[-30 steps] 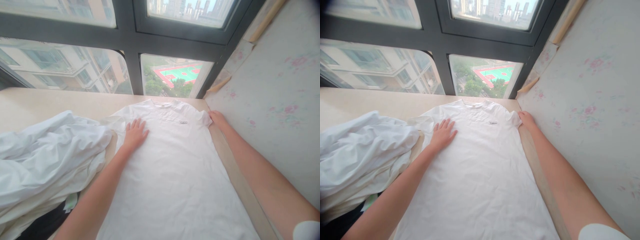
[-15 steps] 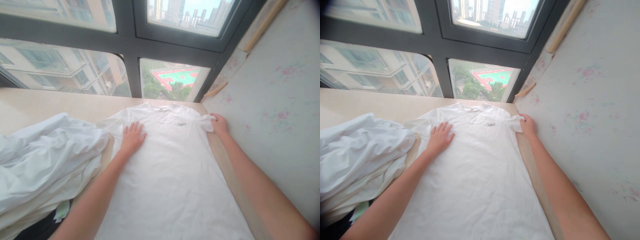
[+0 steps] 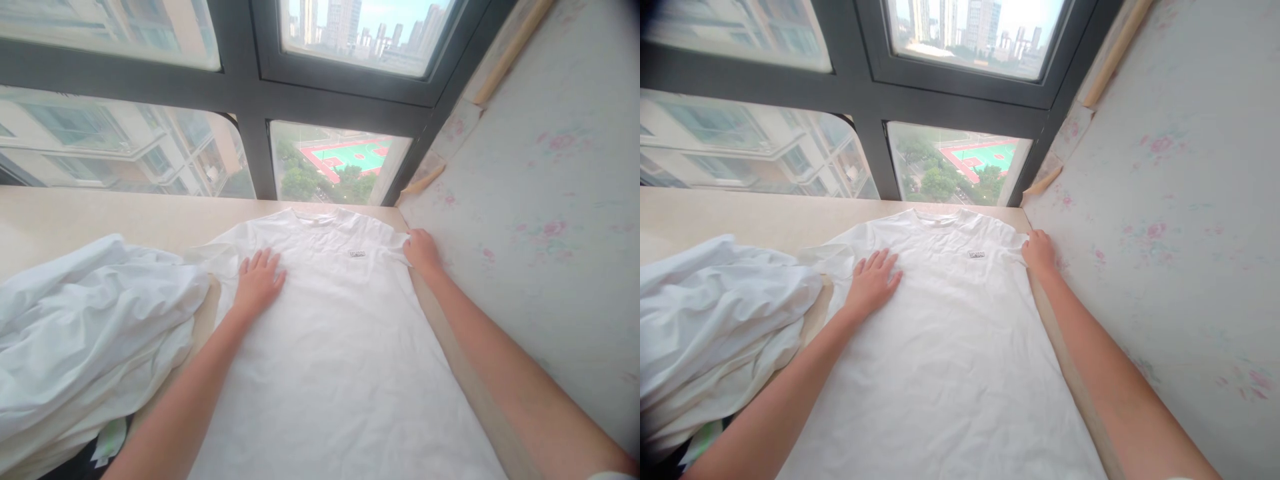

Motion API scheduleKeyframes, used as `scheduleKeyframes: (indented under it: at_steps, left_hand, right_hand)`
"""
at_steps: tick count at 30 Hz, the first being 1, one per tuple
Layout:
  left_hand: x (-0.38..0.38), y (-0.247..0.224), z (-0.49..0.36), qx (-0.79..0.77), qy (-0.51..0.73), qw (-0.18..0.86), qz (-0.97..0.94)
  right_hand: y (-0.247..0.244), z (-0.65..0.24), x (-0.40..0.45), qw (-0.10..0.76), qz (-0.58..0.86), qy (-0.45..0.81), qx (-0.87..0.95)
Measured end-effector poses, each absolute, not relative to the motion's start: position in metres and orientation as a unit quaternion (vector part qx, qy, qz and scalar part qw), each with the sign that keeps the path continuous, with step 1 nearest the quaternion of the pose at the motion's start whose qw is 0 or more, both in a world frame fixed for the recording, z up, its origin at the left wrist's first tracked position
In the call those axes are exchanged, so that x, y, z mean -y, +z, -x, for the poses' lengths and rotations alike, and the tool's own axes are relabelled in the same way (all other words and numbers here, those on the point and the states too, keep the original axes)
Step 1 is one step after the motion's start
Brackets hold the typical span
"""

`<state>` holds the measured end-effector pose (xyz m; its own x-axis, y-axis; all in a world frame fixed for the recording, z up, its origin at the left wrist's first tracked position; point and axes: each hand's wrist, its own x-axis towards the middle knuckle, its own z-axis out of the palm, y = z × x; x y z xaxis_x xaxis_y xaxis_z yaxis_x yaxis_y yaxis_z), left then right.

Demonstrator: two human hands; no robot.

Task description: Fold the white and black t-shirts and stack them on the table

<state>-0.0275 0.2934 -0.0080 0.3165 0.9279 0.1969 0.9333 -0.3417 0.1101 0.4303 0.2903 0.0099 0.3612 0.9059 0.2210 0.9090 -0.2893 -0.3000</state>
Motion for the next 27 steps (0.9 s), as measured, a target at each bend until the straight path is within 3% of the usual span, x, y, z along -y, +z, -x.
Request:
scheduleKeyframes:
  at_steps: [4,14,19,22,27]
  left_hand:
    - [-0.293,-0.007,0.027,0.569,-0.114,0.015,0.814]
    - [-0.295,-0.006,0.028,0.566,-0.114,0.016,0.816]
    - [-0.295,-0.006,0.028,0.566,-0.111,0.022,0.817]
    - [-0.294,-0.004,0.027,0.568,-0.107,0.02,0.816]
    - [-0.3,-0.002,0.031,0.57,-0.096,0.002,0.816]
  right_hand:
    - [-0.007,-0.396,-0.303,0.171,0.683,0.001,0.71]
    - [-0.018,-0.384,-0.331,0.104,0.747,0.049,0.654]
    - [-0.009,-0.4,-0.329,0.187,0.736,0.05,0.648]
    - [-0.001,-0.416,-0.314,0.242,0.813,0.018,0.529]
    - [0.008,-0.434,-0.279,0.24,0.876,0.049,0.416]
